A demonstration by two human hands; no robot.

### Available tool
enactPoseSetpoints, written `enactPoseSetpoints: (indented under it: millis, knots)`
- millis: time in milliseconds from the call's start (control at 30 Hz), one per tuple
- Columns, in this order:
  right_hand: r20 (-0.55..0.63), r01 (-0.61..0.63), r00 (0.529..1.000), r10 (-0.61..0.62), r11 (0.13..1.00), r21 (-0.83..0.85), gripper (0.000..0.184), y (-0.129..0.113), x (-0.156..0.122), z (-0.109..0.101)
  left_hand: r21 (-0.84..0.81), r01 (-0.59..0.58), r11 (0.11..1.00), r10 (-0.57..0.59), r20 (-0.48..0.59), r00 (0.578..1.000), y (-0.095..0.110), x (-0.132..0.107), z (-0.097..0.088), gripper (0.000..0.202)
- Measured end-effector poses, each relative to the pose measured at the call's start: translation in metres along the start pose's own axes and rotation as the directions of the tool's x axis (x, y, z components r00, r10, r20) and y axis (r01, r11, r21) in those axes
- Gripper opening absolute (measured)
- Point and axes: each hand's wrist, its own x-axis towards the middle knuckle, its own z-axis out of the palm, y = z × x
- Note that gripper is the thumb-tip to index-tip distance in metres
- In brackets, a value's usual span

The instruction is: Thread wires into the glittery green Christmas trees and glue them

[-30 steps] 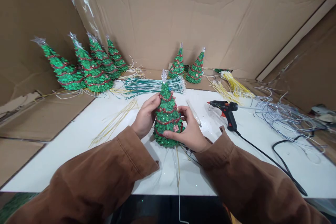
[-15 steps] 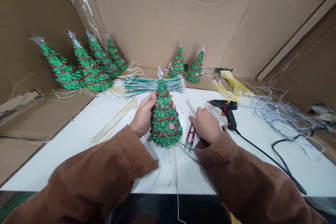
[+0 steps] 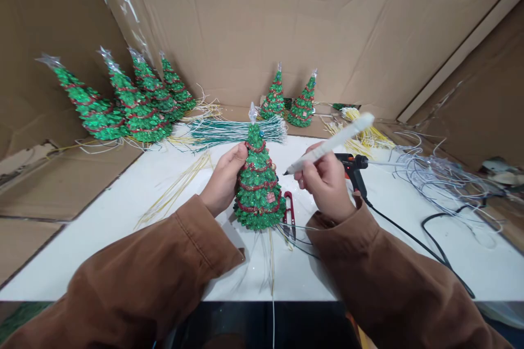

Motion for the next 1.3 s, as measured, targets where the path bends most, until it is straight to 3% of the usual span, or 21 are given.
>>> enactPoseSetpoints:
  millis: [100,200,333,567,767,967,1300]
  knots:
    - [-0.039,0.178,0.984,-0.174,0.957,0.229,0.003,-0.005,-0.011,0.008,0.025,-0.017,1.000,0.018,-0.012,1.000,0.000,-0.001,0.001,0.045]
    - [-0.043,0.315,0.949,-0.313,0.928,0.201,0.005,-0.009,-0.016,0.013,0.063,-0.039,0.997,0.041,-0.028,0.999,0.000,-0.003,0.003,0.043]
    - [0.009,0.320,0.946,-0.323,0.940,0.118,0.015,-0.013,-0.016,0.011,0.071,-0.046,0.996,0.048,-0.019,0.999,0.000,-0.005,0.007,0.042]
    - [0.078,0.371,0.926,-0.369,0.929,-0.014,0.015,-0.019,-0.017,0.008,0.102,-0.061,0.993,0.062,-0.006,0.998,-0.001,-0.006,0.006,0.043]
    - [0.178,0.440,0.886,-0.428,0.898,-0.026,0.018,-0.021,-0.015,0.006,0.107,-0.059,0.992,0.060,-0.004,0.998,-0.003,-0.007,0.007,0.044]
    - [0.139,0.287,0.949,-0.284,0.958,0.002,0.013,-0.027,-0.015,0.005,0.118,-0.061,0.991,0.059,0.021,0.998,-0.004,-0.010,0.008,0.045]
    - [0.155,0.183,0.967,-0.204,0.973,0.137,0.016,-0.024,-0.013,0.007,0.166,-0.108,0.980,0.098,0.068,0.993,-0.007,-0.009,0.003,0.045]
